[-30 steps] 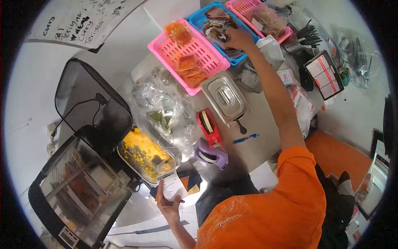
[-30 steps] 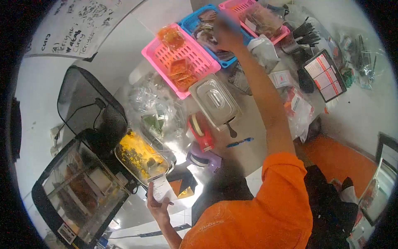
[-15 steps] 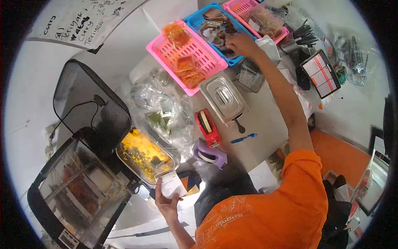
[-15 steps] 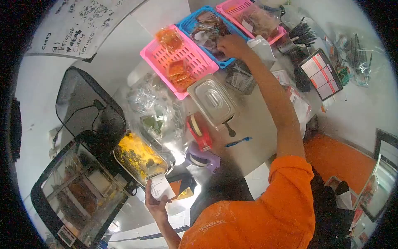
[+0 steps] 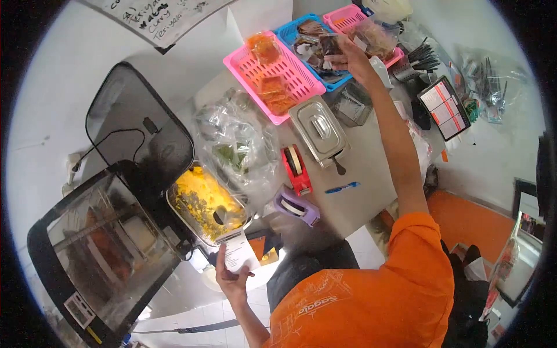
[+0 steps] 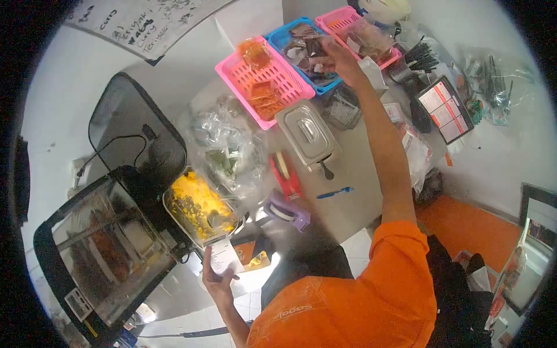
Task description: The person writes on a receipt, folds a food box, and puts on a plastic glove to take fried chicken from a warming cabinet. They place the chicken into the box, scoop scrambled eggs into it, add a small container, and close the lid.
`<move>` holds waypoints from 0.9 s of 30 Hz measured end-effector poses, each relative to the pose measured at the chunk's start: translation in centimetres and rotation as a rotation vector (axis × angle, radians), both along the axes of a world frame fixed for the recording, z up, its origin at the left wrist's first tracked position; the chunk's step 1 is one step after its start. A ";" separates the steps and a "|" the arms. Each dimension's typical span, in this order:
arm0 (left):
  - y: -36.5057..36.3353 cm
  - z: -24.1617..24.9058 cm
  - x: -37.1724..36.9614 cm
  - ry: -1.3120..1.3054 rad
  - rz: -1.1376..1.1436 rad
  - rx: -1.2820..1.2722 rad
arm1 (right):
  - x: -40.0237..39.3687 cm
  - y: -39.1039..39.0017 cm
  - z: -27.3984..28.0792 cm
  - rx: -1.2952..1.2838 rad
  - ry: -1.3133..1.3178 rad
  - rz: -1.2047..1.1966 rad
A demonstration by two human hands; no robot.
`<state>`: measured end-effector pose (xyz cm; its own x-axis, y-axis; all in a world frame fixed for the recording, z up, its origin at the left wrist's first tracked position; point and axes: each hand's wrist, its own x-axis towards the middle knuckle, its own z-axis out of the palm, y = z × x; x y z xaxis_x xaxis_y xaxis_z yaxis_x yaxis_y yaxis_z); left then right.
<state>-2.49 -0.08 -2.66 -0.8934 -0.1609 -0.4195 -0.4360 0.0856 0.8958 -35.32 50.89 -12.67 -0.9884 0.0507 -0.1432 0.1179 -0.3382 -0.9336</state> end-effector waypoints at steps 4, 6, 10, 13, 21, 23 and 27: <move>-0.9 1.0 1.0 0.019 0.022 0.001 | 2.8 -2.9 1.5 0.333 0.071 -0.070; -1.8 1.6 2.0 0.023 0.014 -0.058 | 6.4 -5.3 4.0 0.333 0.118 -0.013; -4.6 1.5 5.3 0.118 0.052 -0.052 | 17.7 -12.4 6.9 0.460 -0.004 0.213; -7.3 1.9 8.4 0.101 0.103 -0.010 | 28.7 -20.8 7.4 0.296 -0.217 0.488; -12.8 -1.8 15.7 0.059 0.078 0.072 | 41.1 -39.2 -0.1 0.891 -0.061 0.467; -14.0 -2.6 17.5 0.049 0.067 0.075 | 41.8 -39.7 0.9 0.942 0.207 0.333; -16.1 -5.7 21.0 -0.004 0.049 0.097 | 49.1 -34.5 -1.6 0.942 0.004 0.111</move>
